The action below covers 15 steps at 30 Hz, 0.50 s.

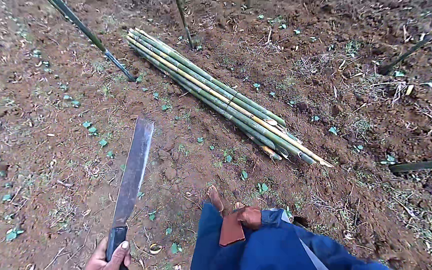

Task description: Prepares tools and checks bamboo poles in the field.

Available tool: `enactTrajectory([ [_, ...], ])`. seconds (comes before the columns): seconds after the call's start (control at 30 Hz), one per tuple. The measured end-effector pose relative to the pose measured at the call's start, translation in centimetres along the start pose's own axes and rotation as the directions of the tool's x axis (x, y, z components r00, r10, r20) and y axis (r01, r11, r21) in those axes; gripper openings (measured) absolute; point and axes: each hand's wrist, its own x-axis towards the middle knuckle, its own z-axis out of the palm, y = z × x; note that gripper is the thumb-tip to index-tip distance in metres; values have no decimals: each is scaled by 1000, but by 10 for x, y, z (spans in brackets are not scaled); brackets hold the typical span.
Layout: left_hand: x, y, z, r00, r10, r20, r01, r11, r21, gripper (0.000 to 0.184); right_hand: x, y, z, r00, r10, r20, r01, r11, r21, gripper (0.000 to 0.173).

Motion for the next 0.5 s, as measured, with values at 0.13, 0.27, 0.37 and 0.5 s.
enactTrajectory([
  [0.13, 80, -17, 78, 971, -214, -109, 203, 973, -109, 27, 15, 12, -46, 962, 255, 95, -254, 967, -20, 33],
  [0.27, 149, -16, 120, 965, -262, -14, 257, 955, -146, 25, 15, 15, -94, 952, 289, -96, -284, 957, 64, 35],
  [0.37, 188, -1, 150, 962, -260, 85, 272, 938, -215, 25, 17, 27, -114, 939, 311, -147, -297, 948, 110, 35],
  [0.5, 249, 24, 210, 926, -318, 204, 374, 846, -380, 28, 30, 64, -133, 942, 328, -76, -315, 939, 140, 36],
])
